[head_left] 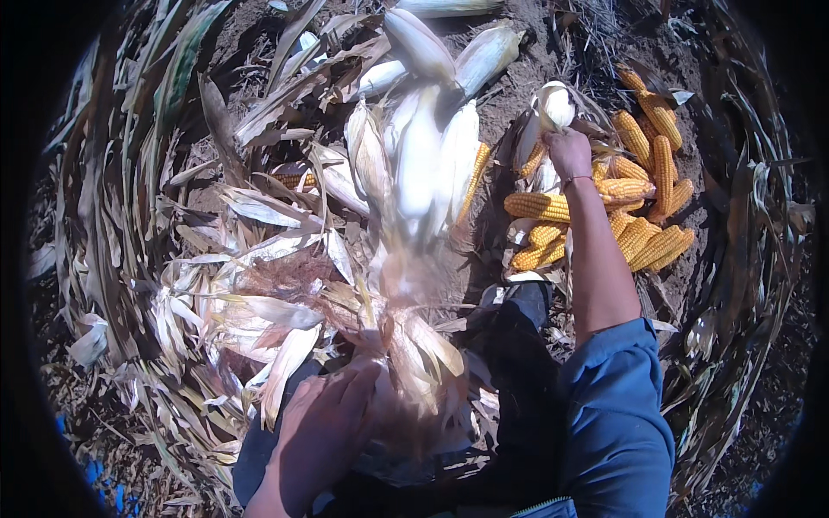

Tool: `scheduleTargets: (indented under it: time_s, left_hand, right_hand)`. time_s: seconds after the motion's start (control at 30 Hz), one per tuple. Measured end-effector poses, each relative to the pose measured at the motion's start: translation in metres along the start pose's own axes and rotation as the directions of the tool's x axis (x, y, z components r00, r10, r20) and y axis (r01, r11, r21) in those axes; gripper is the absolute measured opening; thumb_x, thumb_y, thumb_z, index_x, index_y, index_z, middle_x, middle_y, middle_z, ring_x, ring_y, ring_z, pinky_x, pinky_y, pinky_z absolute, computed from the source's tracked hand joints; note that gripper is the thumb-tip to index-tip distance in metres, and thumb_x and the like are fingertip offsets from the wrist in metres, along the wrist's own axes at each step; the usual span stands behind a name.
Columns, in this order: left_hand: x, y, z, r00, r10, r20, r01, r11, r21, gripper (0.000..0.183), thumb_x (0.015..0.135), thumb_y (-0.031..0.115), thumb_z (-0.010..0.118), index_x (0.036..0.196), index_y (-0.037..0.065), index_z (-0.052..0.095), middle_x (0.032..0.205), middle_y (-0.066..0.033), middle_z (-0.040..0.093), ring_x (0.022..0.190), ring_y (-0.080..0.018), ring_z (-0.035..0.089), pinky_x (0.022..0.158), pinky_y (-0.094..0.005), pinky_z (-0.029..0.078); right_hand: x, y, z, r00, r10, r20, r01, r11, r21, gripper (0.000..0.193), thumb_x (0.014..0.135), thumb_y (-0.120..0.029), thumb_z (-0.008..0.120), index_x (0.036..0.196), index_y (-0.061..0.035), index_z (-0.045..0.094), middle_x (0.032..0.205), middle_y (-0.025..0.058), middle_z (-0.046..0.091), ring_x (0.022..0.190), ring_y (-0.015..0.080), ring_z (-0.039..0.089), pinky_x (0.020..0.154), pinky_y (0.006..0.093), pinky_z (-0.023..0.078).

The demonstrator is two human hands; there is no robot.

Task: The person sits on the ground in a cornfield and shucks corn cobs by hand, removing the husks and silk. The shucked cobs are placed in a growing pile on the ground, while the discarded husks accumulate nearby.

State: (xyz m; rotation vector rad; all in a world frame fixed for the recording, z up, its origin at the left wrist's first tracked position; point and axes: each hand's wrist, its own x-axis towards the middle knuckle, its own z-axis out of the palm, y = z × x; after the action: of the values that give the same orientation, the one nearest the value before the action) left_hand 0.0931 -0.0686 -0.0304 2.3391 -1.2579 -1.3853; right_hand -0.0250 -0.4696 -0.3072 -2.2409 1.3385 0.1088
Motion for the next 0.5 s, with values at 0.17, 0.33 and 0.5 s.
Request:
scheduleTargets:
  time_s: [0.17, 0.33, 0.5]
  left_hand:
    - [-0.026, -0.001, 0.016, 0.988, 0.106, -0.112, -0.110, 0.994, -0.028, 0.047, 0.078, 0.015, 0.067, 0.122, 0.005, 0.053, 0.102, -0.0139, 0.064, 0.093, -0.0323, 0.060, 0.081, -0.0415, 0.047]
    - [-0.048, -0.007, 0.029, 0.982, 0.088, -0.169, -0.082, 0.996, 0.041, 0.055, 0.078, 0.017, 0.069, 0.127, 0.004, 0.048, 0.106, -0.0140, 0.063, 0.096, -0.0300, 0.061, 0.084, -0.0405, 0.046]
    - [-0.063, 0.007, 0.025, 0.929, 0.025, -0.370, -0.057, 0.995, -0.078, 0.080, 0.077, 0.015, 0.073, 0.142, 0.004, 0.028, 0.123, -0.0227, 0.054, 0.112, -0.0362, 0.054, 0.097, -0.0423, 0.040]
  right_hand:
    - [-0.064, -0.083, -0.074, 0.976, 0.044, 0.211, -0.199, 0.564, 0.801, 0.008, 0.084, -0.003, 0.055, 0.077, -0.0014, 0.059, 0.057, -0.0025, 0.047, 0.039, 0.0052, 0.035, 0.034, 0.0233, 0.023]
    - [-0.145, -0.146, -0.135, 0.941, -0.170, 0.293, -0.167, 0.519, 0.838, 0.009, 0.085, -0.003, 0.051, 0.088, 0.0001, 0.059, 0.057, -0.0029, 0.046, 0.041, 0.0042, 0.036, 0.035, 0.0207, 0.024]
    - [-0.254, -0.180, -0.175, 0.867, -0.361, 0.345, -0.124, 0.513, 0.849, 0.027, 0.085, 0.001, 0.050, 0.110, 0.0028, 0.060, 0.070, -0.0032, 0.054, 0.053, 0.0025, 0.043, 0.045, 0.0173, 0.032]
